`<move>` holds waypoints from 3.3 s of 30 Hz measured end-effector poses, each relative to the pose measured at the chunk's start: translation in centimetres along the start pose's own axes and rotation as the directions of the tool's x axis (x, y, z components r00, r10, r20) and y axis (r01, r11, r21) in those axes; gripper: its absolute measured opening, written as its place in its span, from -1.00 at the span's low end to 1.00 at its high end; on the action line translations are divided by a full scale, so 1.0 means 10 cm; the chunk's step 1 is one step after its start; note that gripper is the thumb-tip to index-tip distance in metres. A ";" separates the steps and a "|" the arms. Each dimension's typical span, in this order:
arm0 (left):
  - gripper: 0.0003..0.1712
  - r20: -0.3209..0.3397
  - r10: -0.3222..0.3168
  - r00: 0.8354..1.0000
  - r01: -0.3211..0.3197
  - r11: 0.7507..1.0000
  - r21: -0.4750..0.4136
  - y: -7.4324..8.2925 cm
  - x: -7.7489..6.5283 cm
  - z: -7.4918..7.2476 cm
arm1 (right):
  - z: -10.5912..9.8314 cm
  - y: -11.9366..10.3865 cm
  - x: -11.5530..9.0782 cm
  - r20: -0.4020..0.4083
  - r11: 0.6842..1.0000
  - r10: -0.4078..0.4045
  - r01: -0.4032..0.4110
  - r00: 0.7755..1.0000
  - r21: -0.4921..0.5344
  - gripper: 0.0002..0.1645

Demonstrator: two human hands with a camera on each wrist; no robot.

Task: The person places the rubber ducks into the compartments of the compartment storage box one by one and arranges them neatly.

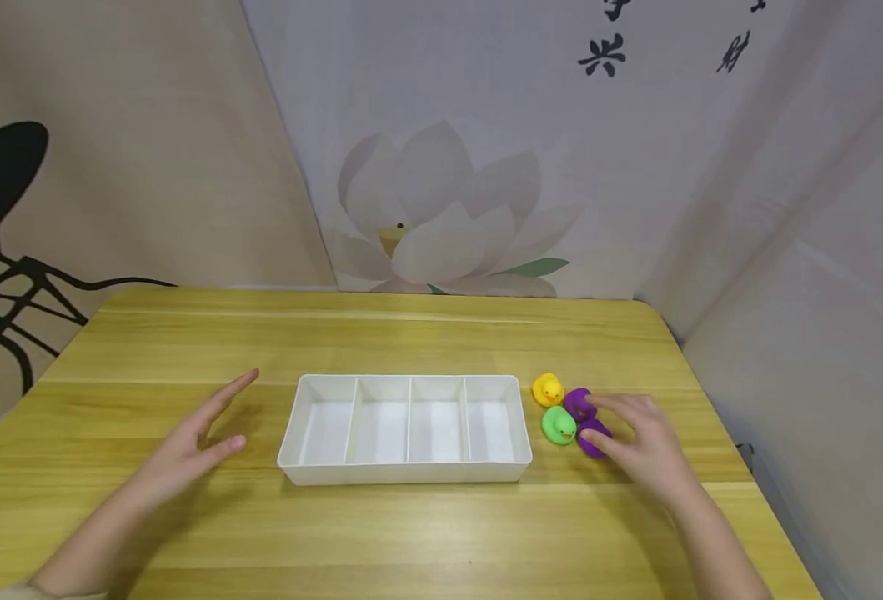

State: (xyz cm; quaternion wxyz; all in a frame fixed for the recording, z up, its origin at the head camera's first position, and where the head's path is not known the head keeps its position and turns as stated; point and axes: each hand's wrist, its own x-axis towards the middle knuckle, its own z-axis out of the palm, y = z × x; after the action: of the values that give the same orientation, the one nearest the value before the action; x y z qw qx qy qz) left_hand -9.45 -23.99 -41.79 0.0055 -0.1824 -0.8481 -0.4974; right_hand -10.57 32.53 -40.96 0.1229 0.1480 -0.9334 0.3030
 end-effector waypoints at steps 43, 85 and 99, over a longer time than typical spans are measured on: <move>-0.12 0.115 0.009 0.993 0.023 0.961 -0.274 -0.23 0.03 0.39 | 0.27 0.00 0.14 0.047 0.996 -0.046 0.049 0.998 -0.076 -0.66; -0.12 0.138 -0.006 0.990 0.048 0.951 -0.304 -0.26 0.03 0.39 | -0.06 -0.82 0.27 -0.150 0.992 -0.050 0.067 0.987 0.107 -0.62; -0.12 0.138 -0.032 0.990 0.071 0.954 -0.290 -0.23 0.02 0.38 | 0.06 -1.11 0.41 -0.096 0.965 -0.091 0.111 0.991 0.236 -0.61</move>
State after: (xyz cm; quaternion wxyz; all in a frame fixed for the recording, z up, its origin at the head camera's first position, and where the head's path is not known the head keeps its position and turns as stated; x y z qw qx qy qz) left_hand -9.69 -21.69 -45.62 -0.0907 -0.1915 -0.7675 -0.6050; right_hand -10.56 22.80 -34.24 0.1587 0.1962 -0.8749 0.4133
